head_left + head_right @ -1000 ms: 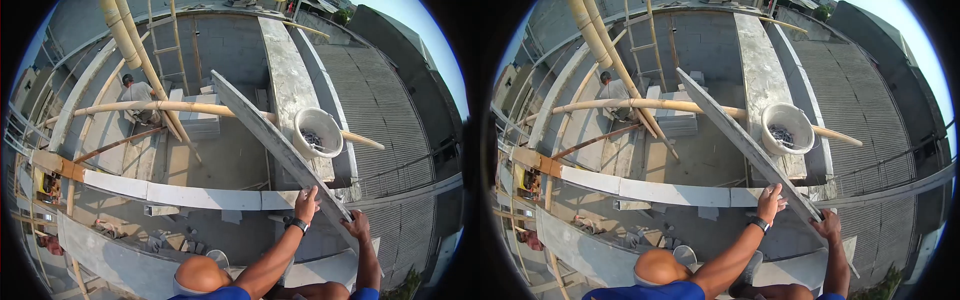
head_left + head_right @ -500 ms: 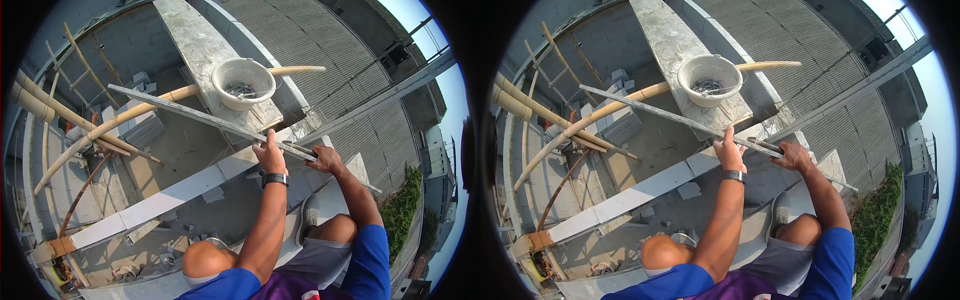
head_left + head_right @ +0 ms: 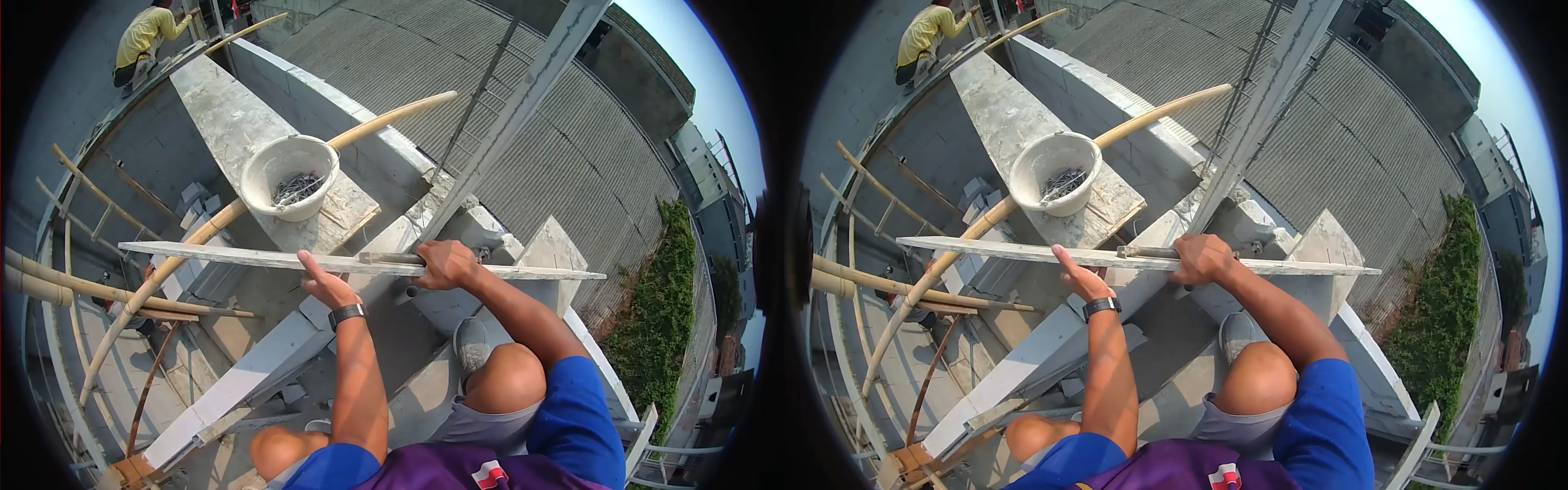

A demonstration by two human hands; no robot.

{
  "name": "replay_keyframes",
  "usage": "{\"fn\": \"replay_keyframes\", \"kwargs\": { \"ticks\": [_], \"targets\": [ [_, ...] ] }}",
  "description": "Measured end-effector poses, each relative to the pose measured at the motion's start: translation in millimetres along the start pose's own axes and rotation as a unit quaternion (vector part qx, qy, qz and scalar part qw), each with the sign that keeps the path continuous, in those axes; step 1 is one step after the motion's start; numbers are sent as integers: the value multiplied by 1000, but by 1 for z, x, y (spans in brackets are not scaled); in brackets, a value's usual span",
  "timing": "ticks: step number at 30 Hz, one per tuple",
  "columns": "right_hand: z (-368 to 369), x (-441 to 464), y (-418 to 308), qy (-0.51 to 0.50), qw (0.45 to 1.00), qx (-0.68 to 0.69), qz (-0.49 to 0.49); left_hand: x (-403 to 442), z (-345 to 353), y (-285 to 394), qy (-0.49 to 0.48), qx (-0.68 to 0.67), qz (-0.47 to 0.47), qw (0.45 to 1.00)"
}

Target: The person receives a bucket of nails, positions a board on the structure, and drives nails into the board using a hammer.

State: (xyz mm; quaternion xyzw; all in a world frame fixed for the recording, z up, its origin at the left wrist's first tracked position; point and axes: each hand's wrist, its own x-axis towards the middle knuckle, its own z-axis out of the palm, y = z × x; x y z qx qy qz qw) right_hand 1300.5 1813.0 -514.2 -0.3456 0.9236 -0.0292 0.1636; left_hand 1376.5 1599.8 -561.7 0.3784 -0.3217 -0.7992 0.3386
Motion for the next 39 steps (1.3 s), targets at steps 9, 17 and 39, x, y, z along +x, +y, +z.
{"fn": "replay_keyframes", "kwargs": {
  "ticks": [9,17,39],
  "targets": [
    [-21,2,16,-52,991,118,-25,32,-6,-20,28,235,10,971],
    [-9,15,40,-30,981,167,-95,60,-23,-26,13,221,9,975],
    [-16,30,64,-41,967,212,-134,51,13,30,-91,446,-231,860]
  ]
}}
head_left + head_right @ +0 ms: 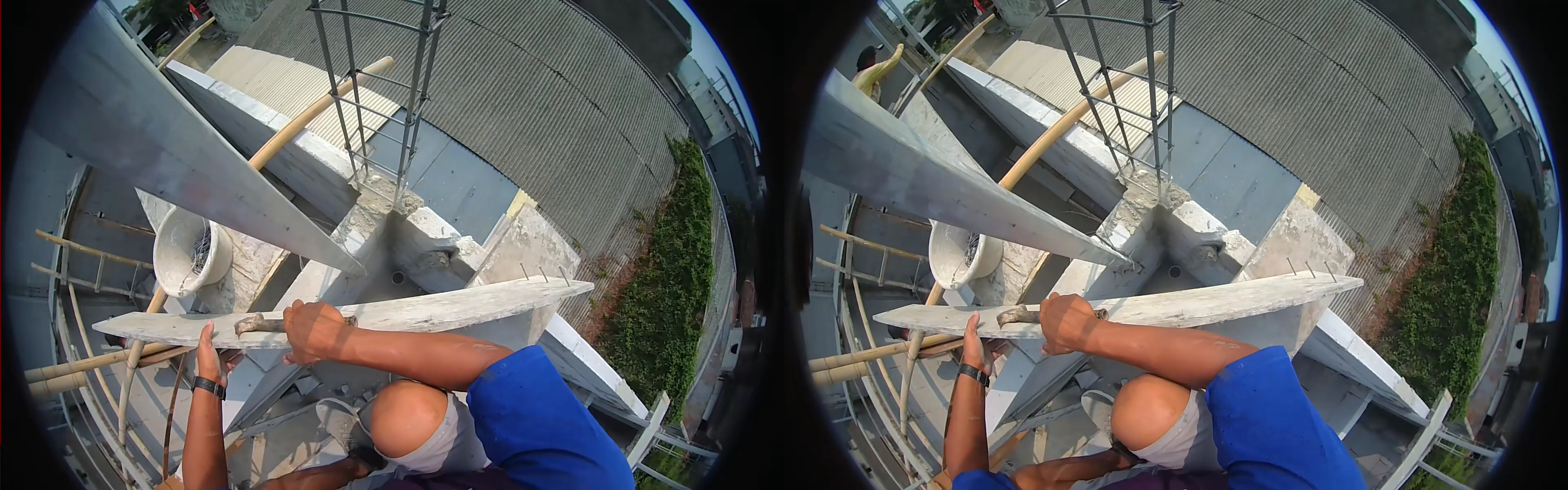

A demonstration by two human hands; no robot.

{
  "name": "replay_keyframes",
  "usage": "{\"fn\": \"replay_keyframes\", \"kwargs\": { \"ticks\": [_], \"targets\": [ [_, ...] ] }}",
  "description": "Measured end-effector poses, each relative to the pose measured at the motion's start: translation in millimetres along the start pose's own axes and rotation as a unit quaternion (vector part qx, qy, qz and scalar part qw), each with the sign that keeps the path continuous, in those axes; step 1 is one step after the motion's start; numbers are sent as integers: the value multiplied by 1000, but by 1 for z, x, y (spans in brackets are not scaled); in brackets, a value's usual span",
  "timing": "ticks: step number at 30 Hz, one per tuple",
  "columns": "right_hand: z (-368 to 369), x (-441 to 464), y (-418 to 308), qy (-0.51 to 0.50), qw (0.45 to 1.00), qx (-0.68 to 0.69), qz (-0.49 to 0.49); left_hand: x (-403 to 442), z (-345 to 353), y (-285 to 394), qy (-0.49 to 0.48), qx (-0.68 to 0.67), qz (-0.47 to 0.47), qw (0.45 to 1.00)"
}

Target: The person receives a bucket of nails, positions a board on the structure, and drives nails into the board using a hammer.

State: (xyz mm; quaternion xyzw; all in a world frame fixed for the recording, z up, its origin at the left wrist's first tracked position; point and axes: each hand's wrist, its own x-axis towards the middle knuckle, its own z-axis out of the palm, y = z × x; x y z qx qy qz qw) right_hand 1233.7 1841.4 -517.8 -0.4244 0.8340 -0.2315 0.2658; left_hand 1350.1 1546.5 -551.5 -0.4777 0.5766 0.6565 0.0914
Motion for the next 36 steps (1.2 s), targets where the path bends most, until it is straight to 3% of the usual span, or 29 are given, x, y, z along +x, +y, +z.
{"fn": "replay_keyframes", "kwargs": {
  "ticks": [5,10,15,20,23,26,29,30,33,36],
  "targets": [
    [33,7,-5,80,994,-77,-11,-3,11,-15,13,-89,91,992],
    [22,1,-14,46,996,-79,-6,2,16,-61,39,-404,83,910],
    [16,-7,-25,41,996,-82,6,75,14,-134,-54,-309,-51,948],
    [24,-14,-18,85,986,-138,-34,87,46,-140,-169,-383,-24,908],
    [2,-41,-20,72,983,-166,-17,65,65,-141,-153,-395,-51,904],
    [-25,-78,-36,70,978,-196,14,57,83,-143,-200,-393,-35,897],
    [-40,-129,-37,112,972,-206,6,55,107,-138,-321,-347,114,874],
    [-48,-141,-37,135,969,-205,-8,39,110,-126,-365,-375,119,844],
    [-77,-186,-57,171,964,-194,58,-9,120,-78,-363,-321,160,860],
    [-102,-220,-75,245,951,-182,57,-36,130,-26,-386,-283,235,846]
  ]
}}
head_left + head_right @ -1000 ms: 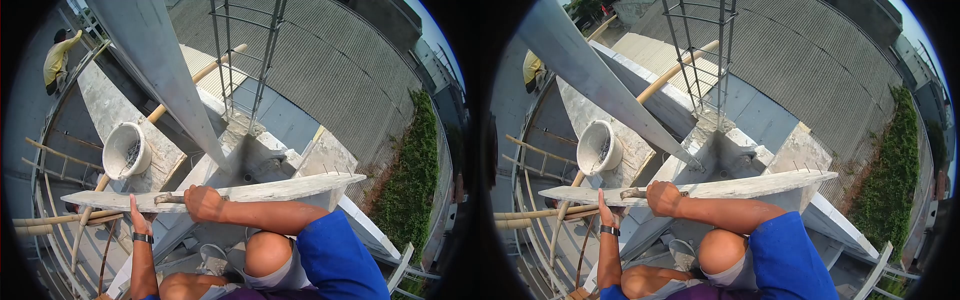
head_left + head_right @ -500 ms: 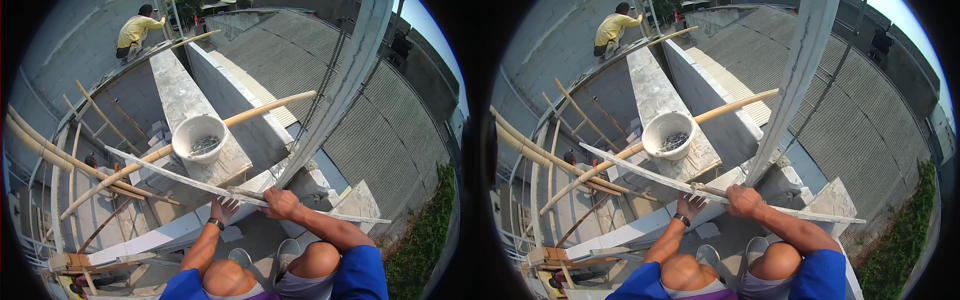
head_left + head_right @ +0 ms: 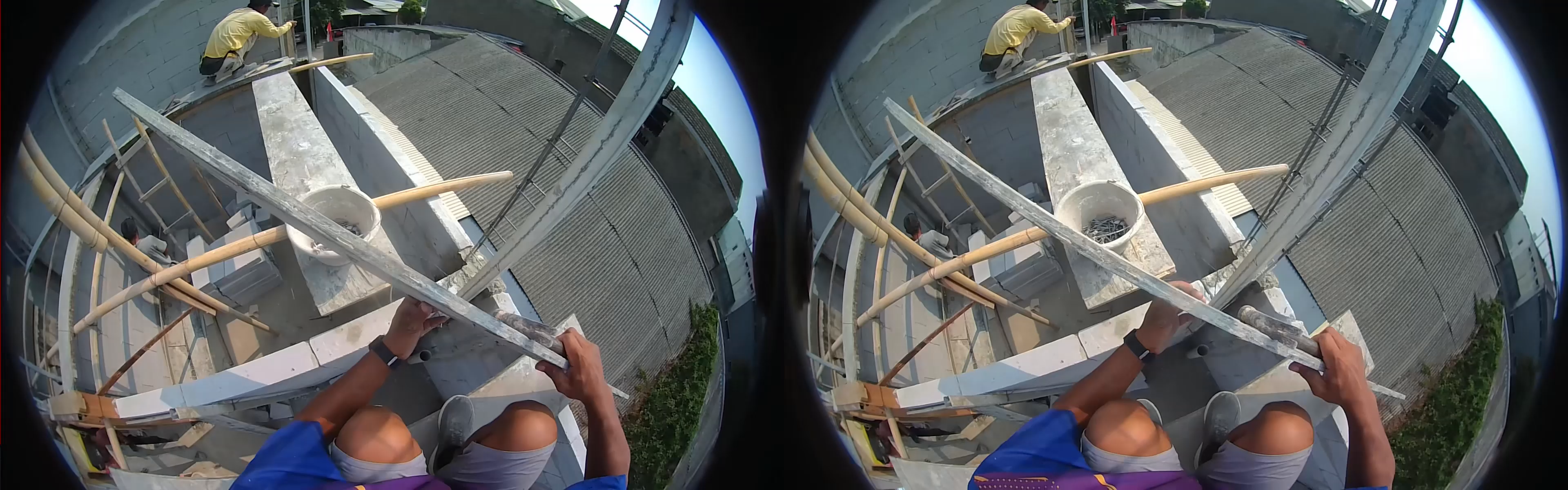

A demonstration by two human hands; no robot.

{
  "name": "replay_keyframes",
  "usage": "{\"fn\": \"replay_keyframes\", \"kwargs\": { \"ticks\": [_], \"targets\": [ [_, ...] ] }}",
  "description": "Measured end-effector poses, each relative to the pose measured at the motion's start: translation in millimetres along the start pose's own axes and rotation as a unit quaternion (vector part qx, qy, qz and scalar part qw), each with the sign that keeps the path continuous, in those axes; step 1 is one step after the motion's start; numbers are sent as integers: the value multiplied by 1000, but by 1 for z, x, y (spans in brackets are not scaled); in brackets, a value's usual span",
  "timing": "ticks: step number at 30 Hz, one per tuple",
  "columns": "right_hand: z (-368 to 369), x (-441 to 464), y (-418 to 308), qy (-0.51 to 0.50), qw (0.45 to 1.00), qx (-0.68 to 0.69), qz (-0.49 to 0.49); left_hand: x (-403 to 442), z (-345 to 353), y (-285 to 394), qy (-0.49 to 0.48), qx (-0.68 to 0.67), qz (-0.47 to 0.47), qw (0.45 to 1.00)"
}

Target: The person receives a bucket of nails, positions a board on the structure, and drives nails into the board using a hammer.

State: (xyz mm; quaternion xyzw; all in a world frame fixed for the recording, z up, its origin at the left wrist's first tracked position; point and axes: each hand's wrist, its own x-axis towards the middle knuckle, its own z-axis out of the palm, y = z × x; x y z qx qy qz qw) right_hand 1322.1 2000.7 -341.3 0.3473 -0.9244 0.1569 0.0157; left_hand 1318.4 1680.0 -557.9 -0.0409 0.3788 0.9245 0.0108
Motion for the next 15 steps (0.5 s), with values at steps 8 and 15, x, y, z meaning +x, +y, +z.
{"fn": "replay_keyframes", "kwargs": {
  "ticks": [8,15],
  "targets": [
    [-37,-69,47,308,951,-11,34,29,163,130,-163,180,234,942],
    [-75,-201,181,390,891,134,189,-6,256,181,-265,128,342,893]
  ]
}}
